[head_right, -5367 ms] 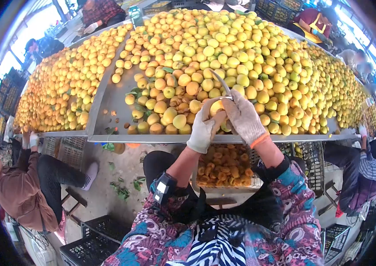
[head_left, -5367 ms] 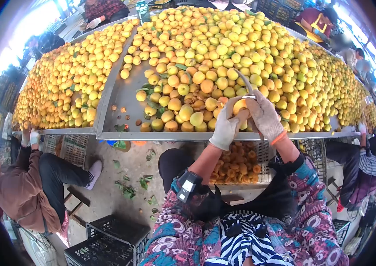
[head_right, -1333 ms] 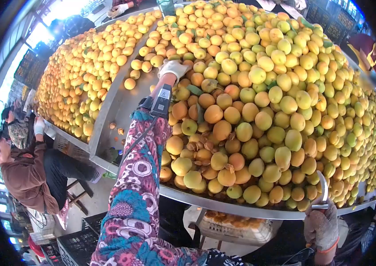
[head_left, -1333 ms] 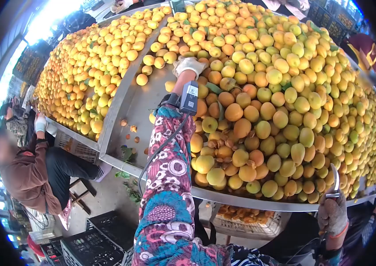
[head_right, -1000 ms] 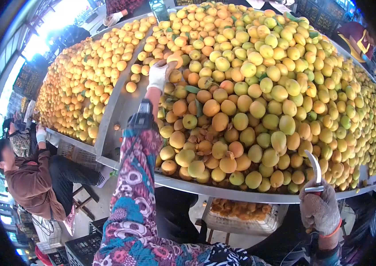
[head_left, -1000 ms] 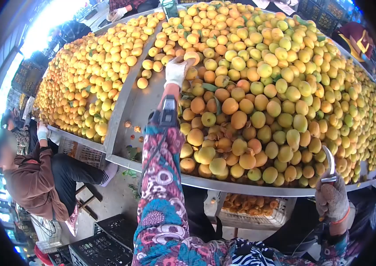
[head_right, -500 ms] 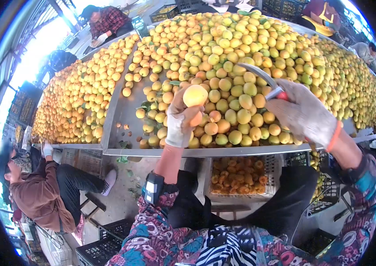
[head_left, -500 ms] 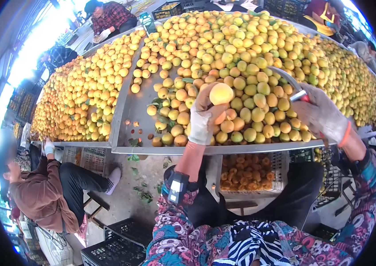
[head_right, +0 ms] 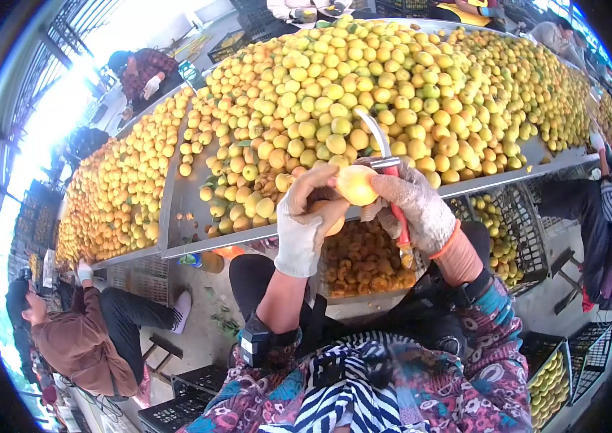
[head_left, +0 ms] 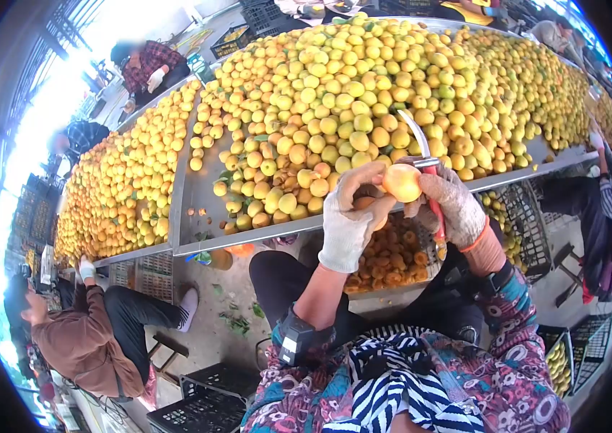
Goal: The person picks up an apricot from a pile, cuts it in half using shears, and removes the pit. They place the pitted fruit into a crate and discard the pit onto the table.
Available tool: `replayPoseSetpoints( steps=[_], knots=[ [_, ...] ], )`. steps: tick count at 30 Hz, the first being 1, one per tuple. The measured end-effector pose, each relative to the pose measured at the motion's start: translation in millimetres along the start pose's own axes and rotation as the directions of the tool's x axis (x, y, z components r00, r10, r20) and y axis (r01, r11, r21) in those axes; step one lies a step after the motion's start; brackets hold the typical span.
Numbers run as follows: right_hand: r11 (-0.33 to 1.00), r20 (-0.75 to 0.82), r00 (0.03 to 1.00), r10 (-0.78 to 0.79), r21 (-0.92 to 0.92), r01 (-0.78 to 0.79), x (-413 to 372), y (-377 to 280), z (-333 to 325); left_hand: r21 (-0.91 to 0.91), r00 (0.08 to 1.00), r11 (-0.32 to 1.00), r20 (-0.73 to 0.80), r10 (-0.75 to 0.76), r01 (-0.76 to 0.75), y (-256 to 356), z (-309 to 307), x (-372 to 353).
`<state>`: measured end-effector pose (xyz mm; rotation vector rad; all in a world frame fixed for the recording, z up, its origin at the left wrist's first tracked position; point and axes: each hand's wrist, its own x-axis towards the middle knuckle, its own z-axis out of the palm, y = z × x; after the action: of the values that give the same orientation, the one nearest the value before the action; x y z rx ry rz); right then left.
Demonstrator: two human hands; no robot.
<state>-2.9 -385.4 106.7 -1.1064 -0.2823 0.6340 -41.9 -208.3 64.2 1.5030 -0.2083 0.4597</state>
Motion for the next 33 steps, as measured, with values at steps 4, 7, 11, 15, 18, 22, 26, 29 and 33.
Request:
replayPoseSetpoints(
  steps=[4, 7, 11, 15, 18, 22, 26, 29, 33],
  knots=[
    [0.982, -0.023, 0.984, -0.177, 0.065, 0.178, -31.4, 4.2, -0.8, -0.008, 0.998, 1.0, 0.056, 0.022, -0.022, 2.9, 19.8, -19.0],
    [0.975, -0.093, 0.971, -0.22, -0.046, 0.217, -51.9, 1.7, -7.0, 0.108, 0.989, 0.987, 0.098, 0.11, -0.12, 23.8, 38.7, -22.9],
    [0.96, -0.188, 0.946, -0.265, -0.145, 0.24, -74.3, -5.3, -7.1, 0.22, 0.941, 0.925, 0.207, 0.267, -0.311, 35.9, 56.4, -16.6],
    [0.943, -0.231, 0.916, -0.328, -0.143, 0.302, -91.7, -13.3, -8.8, 0.241, 0.92, 0.896, 0.219, 0.325, -0.374, 43.6, 76.2, -18.1],
    [0.924, -0.251, 0.893, -0.373, -0.191, 0.332, -103.4, -17.9, -15.1, 0.187, 0.915, 0.909, 0.236, 0.326, -0.372, 42.9, 88.8, -19.0],
    [0.902, -0.269, 0.871, -0.411, -0.26, 0.345, -115.1, -21.7, -20.4, 0.055, 0.912, 0.941, 0.27, 0.308, -0.333, 45.5, 101.1, -19.2],
    [0.872, -0.248, 0.852, -0.461, -0.307, 0.382, -123.3, -26.8, -21.6, 0.092, 0.872, 0.902, 0.313, 0.375, -0.421, 51.1, 105.4, -14.8],
    [0.935, -0.269, 0.896, -0.353, -0.144, 0.325, -135.8, -39.1, -20.1, 0.086, 0.837, 0.882, 0.371, 0.403, -0.463, 55.1, 104.7, -10.2],
    [0.94, -0.293, 0.896, -0.334, -0.173, 0.294, -144.6, -37.7, -35.2, 0.151, 0.841, 0.902, 0.449, 0.302, -0.404, 64.6, 113.6, -7.8]
  ],
)
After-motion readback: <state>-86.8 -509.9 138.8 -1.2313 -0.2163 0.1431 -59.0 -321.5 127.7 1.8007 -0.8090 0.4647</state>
